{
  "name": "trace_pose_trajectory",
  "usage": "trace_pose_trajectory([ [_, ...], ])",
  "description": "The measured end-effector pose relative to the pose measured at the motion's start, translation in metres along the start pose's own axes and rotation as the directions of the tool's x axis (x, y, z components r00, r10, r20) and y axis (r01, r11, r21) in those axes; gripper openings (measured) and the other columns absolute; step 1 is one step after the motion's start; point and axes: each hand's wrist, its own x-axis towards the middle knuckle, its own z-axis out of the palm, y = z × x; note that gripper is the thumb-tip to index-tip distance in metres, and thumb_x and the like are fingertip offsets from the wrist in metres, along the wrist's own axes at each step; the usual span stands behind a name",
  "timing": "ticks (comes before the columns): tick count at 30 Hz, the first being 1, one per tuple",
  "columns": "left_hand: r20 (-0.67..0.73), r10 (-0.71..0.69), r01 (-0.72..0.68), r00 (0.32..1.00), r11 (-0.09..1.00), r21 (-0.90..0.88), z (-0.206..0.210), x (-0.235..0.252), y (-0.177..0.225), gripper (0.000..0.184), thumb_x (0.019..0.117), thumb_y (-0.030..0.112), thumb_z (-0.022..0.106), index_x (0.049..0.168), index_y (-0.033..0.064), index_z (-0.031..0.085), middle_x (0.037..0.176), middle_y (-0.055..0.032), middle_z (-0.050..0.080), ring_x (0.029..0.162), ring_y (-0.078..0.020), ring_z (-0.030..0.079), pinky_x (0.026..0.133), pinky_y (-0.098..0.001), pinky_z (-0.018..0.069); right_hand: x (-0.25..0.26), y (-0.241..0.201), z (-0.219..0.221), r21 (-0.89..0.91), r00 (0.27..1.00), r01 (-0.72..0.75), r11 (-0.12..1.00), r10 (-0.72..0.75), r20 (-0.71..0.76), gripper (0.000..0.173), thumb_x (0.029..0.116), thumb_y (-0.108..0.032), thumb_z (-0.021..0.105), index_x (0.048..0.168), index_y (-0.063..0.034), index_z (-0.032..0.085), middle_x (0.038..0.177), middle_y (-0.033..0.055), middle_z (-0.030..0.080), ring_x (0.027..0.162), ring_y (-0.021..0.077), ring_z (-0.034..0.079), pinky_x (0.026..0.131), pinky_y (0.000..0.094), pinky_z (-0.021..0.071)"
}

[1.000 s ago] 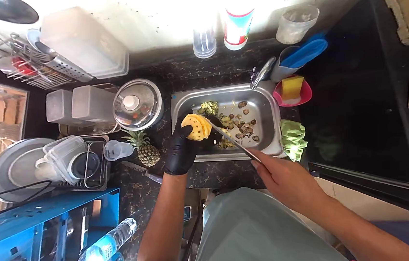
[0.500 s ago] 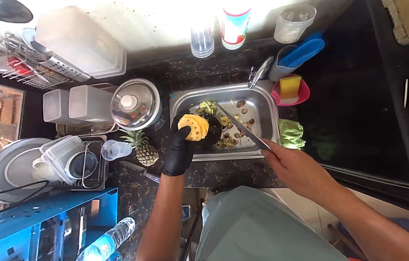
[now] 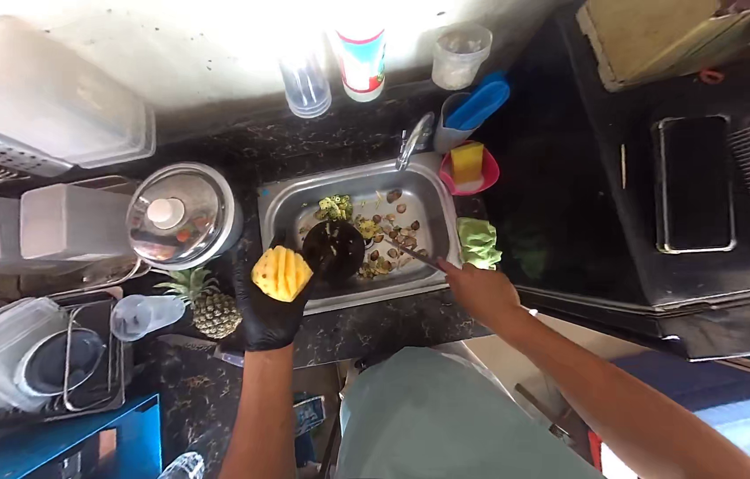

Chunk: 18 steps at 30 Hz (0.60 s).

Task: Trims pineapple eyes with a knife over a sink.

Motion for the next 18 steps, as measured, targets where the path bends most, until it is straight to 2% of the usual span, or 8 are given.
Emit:
trace_pose_trajectory([
  [4,0.083,0.021,-0.016,0.996,0.998,-0.060,-0.002,0.003,-0.002,0.039,0.1053,0.041,0.030,0.120,0.0129,0.052,0.116,-0.0119,0.064,0.109,-0.0275,0.065,0.087,-0.0476,0.0583,-0.002,0.002,0.006,0.026,0.996,0.015,1.000,-0.012,-0.086,0.055,0.1082,-0.036,0.047,0.161,-0.0369,0.033,0.124,0.0268,0.064,0.099,0.0474,0.067,0.083,0.0626,0.0531],
  [7,0.424,0.082,-0.012,0.902,0.986,-0.164,-0.040,0.021,-0.002,0.045,0.1032,0.036,0.034,0.137,0.0086,0.046,0.140,-0.0167,0.055,0.130,-0.0319,0.055,0.103,-0.0488,0.0521,-0.003,0.008,0.007,0.129,0.996,0.036,0.991,-0.024,-0.088,0.055,0.1070,-0.039,0.049,0.160,-0.0293,0.036,0.119,0.0225,0.067,0.101,0.0444,0.069,0.084,0.0625,0.0541],
  [9,0.179,0.054,-0.049,0.982,0.998,-0.030,-0.018,0.008,0.002,0.047,0.1025,0.047,0.026,0.131,0.0167,0.047,0.128,-0.0083,0.061,0.118,-0.0237,0.062,0.094,-0.0403,0.0567,-0.003,0.024,0.008,0.321,1.000,0.004,0.947,0.002,-0.021,0.044,0.1093,-0.041,0.042,0.146,-0.0169,0.048,0.110,0.0194,0.070,0.100,0.0404,0.070,0.085,0.0613,0.0545],
  [10,0.215,0.067,-0.060,0.974,0.998,-0.037,-0.029,0.014,-0.001,0.050,0.1016,0.054,0.033,0.134,0.0182,0.046,0.129,-0.0082,0.061,0.119,-0.0243,0.062,0.094,-0.0423,0.0568,-0.001,0.036,0.015,0.451,1.000,-0.022,0.892,0.025,-0.001,0.043,0.1102,-0.043,0.039,0.138,-0.0128,0.052,0.104,0.0184,0.069,0.094,0.0372,0.070,0.082,0.0590,0.0549],
  [11,0.344,0.073,-0.026,0.936,0.990,-0.139,-0.054,0.028,-0.006,0.058,0.0957,0.054,0.058,0.140,0.0179,0.050,0.136,-0.0113,0.060,0.125,-0.0294,0.060,0.099,-0.0501,0.0550,0.002,0.051,0.028,0.577,0.998,-0.053,0.815,0.060,0.008,0.044,0.1102,-0.045,0.038,0.132,-0.0112,0.055,0.097,0.0162,0.067,0.085,0.0325,0.069,0.078,0.0548,0.0566],
  [13,0.497,0.048,0.060,0.867,0.978,-0.198,-0.080,0.046,-0.011,0.069,0.0890,0.045,0.074,0.147,0.0175,0.048,0.143,-0.0139,0.057,0.130,-0.0335,0.058,0.102,-0.0567,0.0529,0.003,0.081,0.059,0.758,0.986,-0.128,0.639,0.163,0.029,0.047,0.1097,-0.048,0.038,0.127,-0.0092,0.058,0.091,0.0145,0.065,0.073,0.0276,0.067,0.070,0.0503,0.0578],
  [16,0.362,0.004,0.064,0.932,0.982,-0.177,-0.056,0.027,-0.014,0.049,0.0999,0.037,0.057,0.139,0.0117,0.042,0.132,-0.0169,0.057,0.122,-0.0338,0.061,0.096,-0.0546,0.0566,-0.011,0.115,0.099,0.885,0.946,-0.257,0.389,0.290,0.147,0.044,0.1105,-0.045,0.041,0.128,-0.0086,0.056,0.072,0.0069,0.056,0.051,0.0176,0.056,0.050,0.0362,0.0534],
  [18,0.367,-0.022,0.074,0.930,0.989,-0.129,-0.049,0.025,-0.016,0.050,0.1003,0.035,0.058,0.140,0.0114,0.041,0.131,-0.0164,0.059,0.120,-0.0330,0.063,0.095,-0.0538,0.0573,-0.029,0.123,0.113,0.918,0.922,-0.319,0.236,0.302,0.242,0.039,0.1106,-0.043,0.043,0.126,-0.0090,0.055,0.062,0.0026,0.050,0.043,0.0131,0.051,0.043,0.0298,0.0495],
])
